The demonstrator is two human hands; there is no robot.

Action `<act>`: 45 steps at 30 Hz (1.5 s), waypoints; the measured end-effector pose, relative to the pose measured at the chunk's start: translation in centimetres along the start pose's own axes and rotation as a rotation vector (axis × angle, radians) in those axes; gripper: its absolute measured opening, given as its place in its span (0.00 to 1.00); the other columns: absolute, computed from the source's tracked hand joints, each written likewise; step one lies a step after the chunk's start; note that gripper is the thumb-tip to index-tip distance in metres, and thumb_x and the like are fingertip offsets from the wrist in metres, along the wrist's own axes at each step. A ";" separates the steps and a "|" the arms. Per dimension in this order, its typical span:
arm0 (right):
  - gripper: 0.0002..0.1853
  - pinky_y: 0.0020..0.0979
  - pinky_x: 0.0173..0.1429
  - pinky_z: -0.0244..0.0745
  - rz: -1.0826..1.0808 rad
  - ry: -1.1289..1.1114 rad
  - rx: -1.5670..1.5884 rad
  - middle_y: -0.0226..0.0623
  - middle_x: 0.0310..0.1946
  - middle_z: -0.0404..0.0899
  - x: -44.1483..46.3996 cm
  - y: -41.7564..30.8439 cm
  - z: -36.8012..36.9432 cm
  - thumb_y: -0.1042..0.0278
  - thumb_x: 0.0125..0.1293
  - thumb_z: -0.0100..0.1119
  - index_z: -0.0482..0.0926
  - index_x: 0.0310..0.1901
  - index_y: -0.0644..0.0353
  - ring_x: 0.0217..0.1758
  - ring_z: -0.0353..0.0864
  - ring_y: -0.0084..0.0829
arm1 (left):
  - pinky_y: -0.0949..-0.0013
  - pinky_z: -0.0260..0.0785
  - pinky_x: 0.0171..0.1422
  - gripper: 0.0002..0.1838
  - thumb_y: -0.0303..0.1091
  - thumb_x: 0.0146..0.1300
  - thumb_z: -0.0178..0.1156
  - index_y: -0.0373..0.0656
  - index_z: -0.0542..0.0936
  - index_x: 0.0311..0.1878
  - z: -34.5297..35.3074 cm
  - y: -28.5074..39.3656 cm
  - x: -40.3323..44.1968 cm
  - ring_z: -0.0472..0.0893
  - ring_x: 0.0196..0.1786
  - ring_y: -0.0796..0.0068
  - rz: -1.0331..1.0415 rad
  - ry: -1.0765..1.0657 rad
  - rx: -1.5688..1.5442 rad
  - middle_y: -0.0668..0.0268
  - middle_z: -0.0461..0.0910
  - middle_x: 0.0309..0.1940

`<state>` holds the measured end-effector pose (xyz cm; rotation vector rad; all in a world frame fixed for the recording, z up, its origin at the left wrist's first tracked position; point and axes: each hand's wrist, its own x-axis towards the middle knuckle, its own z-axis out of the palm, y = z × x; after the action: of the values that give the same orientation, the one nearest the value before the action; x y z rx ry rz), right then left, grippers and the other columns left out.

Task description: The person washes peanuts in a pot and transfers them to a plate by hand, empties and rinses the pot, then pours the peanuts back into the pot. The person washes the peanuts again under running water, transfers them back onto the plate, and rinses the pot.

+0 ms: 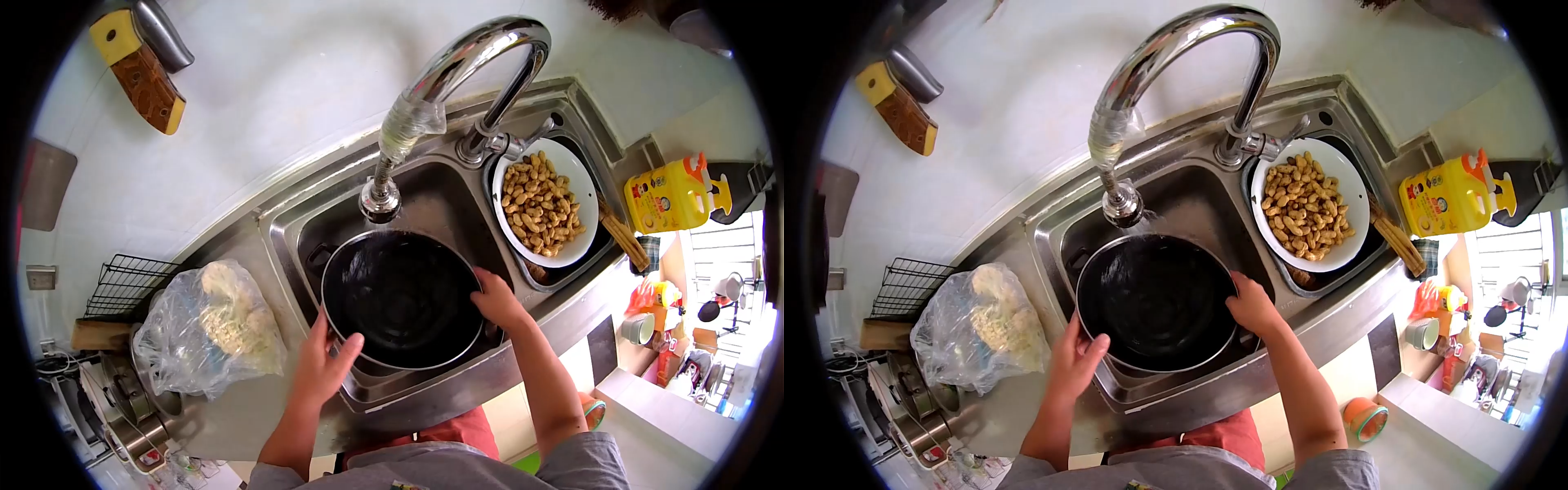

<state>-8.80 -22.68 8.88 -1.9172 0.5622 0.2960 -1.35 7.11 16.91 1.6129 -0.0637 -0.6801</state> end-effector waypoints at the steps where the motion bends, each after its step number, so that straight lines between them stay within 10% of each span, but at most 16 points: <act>1: 0.23 0.35 0.56 0.70 0.053 -0.038 0.047 0.55 0.43 0.79 -0.1 0.1 0.4 0.76 0.52 0.50 0.73 0.53 0.69 0.51 0.78 0.46 | 0.66 0.58 0.67 0.43 0.47 0.59 0.63 0.35 0.55 0.70 0.3 0.2 0.0 0.67 0.62 0.66 0.064 -0.006 0.073 0.56 0.66 0.60; 5: 0.23 0.27 0.49 0.73 0.304 -0.275 0.342 0.40 0.40 0.81 -0.6 0.4 0.8 0.79 0.51 0.52 0.74 0.52 0.71 0.43 0.78 0.28 | 0.59 0.48 0.72 0.42 0.50 0.62 0.58 0.35 0.53 0.70 1.4 2.0 0.8 0.54 0.69 0.53 0.318 0.096 0.415 0.48 0.51 0.67; 20: 0.15 0.24 0.35 0.78 0.551 -0.917 0.798 0.39 0.35 0.82 -1.4 3.1 2.7 0.74 0.60 0.55 0.76 0.49 0.70 0.33 0.81 0.25 | 0.57 0.46 0.70 0.37 0.49 0.63 0.57 0.35 0.59 0.68 2.6 5.2 1.1 0.55 0.66 0.52 0.356 0.156 0.628 0.46 0.55 0.63; 27: 0.23 0.35 0.53 0.71 0.338 -0.415 0.033 0.52 0.44 0.79 -0.2 0.8 0.2 0.72 0.52 0.53 0.74 0.52 0.68 0.49 0.78 0.43 | 0.62 0.50 0.70 0.37 0.44 0.66 0.55 0.34 0.53 0.70 2.4 3.2 0.3 0.58 0.67 0.55 0.394 0.149 0.638 0.45 0.52 0.65; 31: 0.27 0.42 0.56 0.70 0.020 -0.116 -0.086 0.60 0.44 0.77 1.7 4.7 0.8 0.72 0.52 0.52 0.68 0.57 0.70 0.51 0.75 0.54 | 0.67 0.52 0.69 0.32 0.38 0.66 0.55 0.36 0.56 0.69 3.2 0.4 1.7 0.63 0.65 0.68 0.152 0.115 0.059 0.56 0.60 0.65; 45: 0.30 0.50 0.51 0.70 0.118 0.178 -0.269 0.61 0.39 0.77 6.0 3.6 3.4 0.75 0.59 0.50 0.56 0.65 0.59 0.46 0.76 0.59 | 0.56 0.60 0.57 0.18 0.31 0.56 0.59 0.51 0.72 0.51 3.6 -11.3 5.9 0.71 0.53 0.69 -0.562 0.305 -0.544 0.70 0.74 0.49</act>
<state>-5.34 -22.19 1.88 -2.1879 0.7883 0.2889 -1.97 3.45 4.21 1.1795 0.7611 -0.7802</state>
